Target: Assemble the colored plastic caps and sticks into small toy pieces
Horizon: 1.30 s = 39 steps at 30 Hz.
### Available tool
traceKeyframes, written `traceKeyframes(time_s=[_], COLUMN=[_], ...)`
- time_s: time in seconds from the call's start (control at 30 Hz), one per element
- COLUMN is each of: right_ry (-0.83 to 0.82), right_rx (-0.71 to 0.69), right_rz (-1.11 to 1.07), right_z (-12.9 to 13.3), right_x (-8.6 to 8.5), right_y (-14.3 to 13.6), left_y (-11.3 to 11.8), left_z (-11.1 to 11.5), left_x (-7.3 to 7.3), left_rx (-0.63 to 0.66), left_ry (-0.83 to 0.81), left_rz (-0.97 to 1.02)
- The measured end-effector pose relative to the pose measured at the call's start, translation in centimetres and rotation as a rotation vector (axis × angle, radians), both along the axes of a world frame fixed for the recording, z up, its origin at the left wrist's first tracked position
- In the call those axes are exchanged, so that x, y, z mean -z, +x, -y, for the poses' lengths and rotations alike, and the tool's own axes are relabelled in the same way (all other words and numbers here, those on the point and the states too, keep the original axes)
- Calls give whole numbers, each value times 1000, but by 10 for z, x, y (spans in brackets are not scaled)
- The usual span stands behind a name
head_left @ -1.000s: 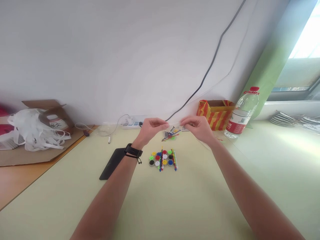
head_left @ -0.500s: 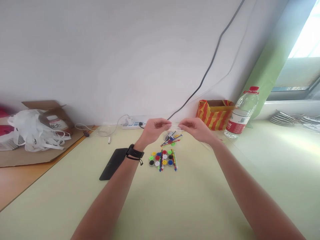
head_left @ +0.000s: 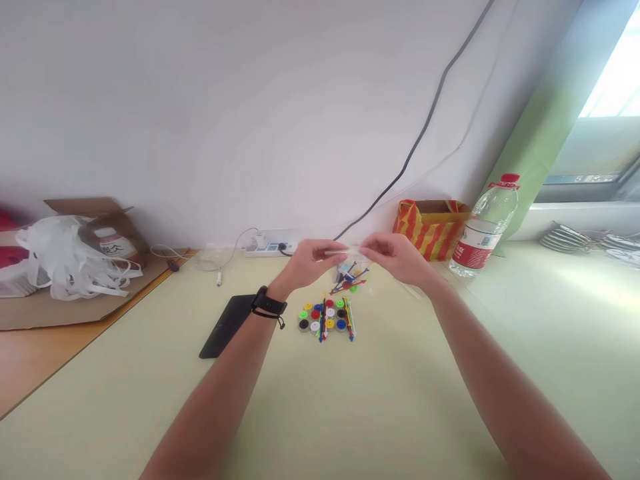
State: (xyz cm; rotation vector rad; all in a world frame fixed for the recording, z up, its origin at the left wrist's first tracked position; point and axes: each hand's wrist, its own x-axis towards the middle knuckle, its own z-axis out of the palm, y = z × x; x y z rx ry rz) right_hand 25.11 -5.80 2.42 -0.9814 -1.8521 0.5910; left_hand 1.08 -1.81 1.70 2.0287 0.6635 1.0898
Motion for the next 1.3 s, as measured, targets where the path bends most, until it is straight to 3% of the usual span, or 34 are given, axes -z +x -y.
traceKeyframes(time_s=[0.37, 0.67, 0.97, 1.1, 1.3], right_ry=[-17, 55, 131, 124, -36], right_rx=[4, 6, -69, -79, -113], right_rz=[-8, 24, -204, -99, 148], right_z=[4, 7, 3, 9, 13], right_x=[-3, -5, -2, -5, -11], right_y=[1, -3, -5, -7, -1], left_y=[1, 5, 2, 2, 8], left_z=[4, 4, 4, 6, 9], left_x=[-3, -2, -3, -4, -3], left_rx=[12, -4, -12, -35, 8], left_ry=[-75, -45, -97, -63, -48], left_rz=[74, 105, 224, 158, 45])
